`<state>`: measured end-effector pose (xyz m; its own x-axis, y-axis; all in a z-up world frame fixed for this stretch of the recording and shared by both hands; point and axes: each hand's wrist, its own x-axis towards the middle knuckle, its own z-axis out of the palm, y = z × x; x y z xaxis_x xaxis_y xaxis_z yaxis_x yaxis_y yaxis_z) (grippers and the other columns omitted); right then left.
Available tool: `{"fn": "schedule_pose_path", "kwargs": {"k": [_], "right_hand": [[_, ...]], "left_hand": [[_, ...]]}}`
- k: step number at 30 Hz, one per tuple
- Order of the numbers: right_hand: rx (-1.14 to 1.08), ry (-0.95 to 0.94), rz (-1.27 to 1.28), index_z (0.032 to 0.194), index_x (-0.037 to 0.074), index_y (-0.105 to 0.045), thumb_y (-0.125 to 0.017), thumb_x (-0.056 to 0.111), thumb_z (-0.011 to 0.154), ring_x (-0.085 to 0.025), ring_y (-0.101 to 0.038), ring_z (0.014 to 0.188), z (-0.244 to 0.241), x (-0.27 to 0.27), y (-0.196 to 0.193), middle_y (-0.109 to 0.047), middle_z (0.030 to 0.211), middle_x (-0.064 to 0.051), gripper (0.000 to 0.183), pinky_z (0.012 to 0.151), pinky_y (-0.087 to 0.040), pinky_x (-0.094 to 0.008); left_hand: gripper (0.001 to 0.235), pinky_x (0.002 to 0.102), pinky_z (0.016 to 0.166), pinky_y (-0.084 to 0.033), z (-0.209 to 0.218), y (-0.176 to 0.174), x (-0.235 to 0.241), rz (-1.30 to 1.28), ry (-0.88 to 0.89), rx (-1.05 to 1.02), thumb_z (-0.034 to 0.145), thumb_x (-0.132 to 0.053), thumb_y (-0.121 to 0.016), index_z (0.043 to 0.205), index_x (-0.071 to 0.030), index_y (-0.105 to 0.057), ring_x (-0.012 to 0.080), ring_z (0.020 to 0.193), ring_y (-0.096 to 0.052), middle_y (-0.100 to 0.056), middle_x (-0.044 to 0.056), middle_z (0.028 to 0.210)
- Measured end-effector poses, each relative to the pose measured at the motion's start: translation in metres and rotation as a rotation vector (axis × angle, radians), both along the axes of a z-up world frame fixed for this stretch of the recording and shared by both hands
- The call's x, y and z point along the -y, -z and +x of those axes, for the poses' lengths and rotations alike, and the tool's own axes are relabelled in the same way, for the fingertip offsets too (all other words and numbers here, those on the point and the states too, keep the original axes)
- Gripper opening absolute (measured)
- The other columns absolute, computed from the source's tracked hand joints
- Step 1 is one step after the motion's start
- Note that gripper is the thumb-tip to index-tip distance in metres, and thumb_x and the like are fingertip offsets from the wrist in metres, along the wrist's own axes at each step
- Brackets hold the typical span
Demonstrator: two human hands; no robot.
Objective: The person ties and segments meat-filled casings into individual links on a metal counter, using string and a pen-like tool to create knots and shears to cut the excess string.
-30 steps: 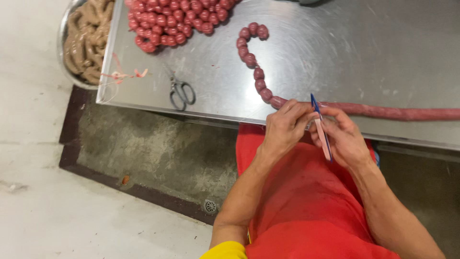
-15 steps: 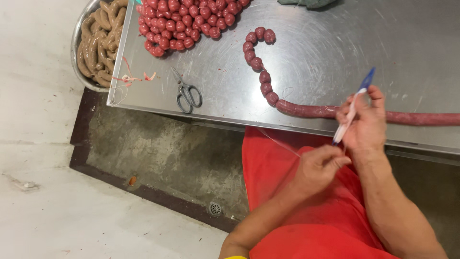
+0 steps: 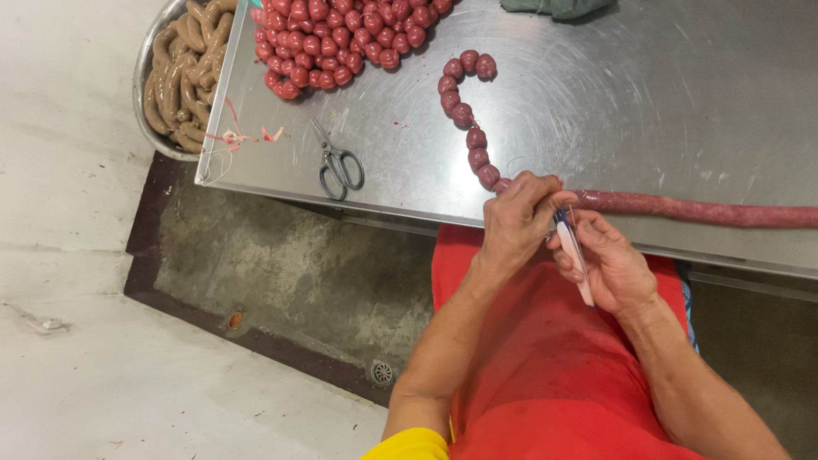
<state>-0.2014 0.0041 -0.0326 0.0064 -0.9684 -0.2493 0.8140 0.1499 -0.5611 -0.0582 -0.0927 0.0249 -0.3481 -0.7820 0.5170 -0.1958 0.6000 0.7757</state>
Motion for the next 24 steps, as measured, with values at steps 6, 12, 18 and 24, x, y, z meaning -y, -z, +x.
{"fn": "schedule_pose_path", "kwargs": {"k": [6,12,18,24], "right_hand": [[0.140,0.037,-0.231,0.124,0.006,-0.060,-0.070,0.000,0.101,-0.017,-0.059,0.077,0.011,-0.005,0.015,-0.066,0.105,-0.009,0.025,0.060,-0.047,-0.028],[-0.171,0.285,-0.081,0.117,0.008,-0.064,-0.068,0.005,0.100,-0.016,-0.058,0.069,0.008,0.018,-0.008,-0.068,0.099,-0.009,0.018,0.044,-0.045,-0.030],[-1.012,0.181,-0.085,0.118,0.006,-0.073,-0.063,0.025,0.110,-0.013,-0.059,0.091,0.004,0.059,-0.018,-0.070,0.104,-0.008,0.023,0.083,-0.046,-0.030],[-2.042,-0.140,-0.128,0.091,0.006,-0.081,-0.086,0.044,0.082,-0.043,-0.063,0.087,0.017,0.123,0.005,-0.068,0.090,-0.025,0.039,0.080,-0.049,-0.052]], "left_hand": [[0.012,0.026,0.067,-0.052,-0.012,0.049,-0.027,0.545,-0.038,-0.411,0.102,-0.013,-0.073,0.102,-0.002,-0.069,0.0067,0.077,-0.061,-0.070,0.003,0.089],[0.019,0.026,0.067,-0.049,0.003,0.053,-0.069,0.574,-0.028,-0.283,0.100,-0.016,-0.072,0.108,0.000,-0.065,0.0068,0.075,-0.055,-0.063,0.003,0.084],[0.022,0.026,0.079,-0.053,0.034,0.021,-0.021,0.720,0.113,-0.479,0.106,-0.017,-0.062,0.118,0.001,-0.065,0.0100,0.088,-0.062,-0.067,0.003,0.097],[0.022,0.028,0.075,-0.047,0.055,-0.013,0.078,0.499,0.029,-0.391,0.107,-0.016,-0.066,0.113,0.005,-0.068,0.0117,0.085,-0.056,-0.065,0.008,0.092]]}}
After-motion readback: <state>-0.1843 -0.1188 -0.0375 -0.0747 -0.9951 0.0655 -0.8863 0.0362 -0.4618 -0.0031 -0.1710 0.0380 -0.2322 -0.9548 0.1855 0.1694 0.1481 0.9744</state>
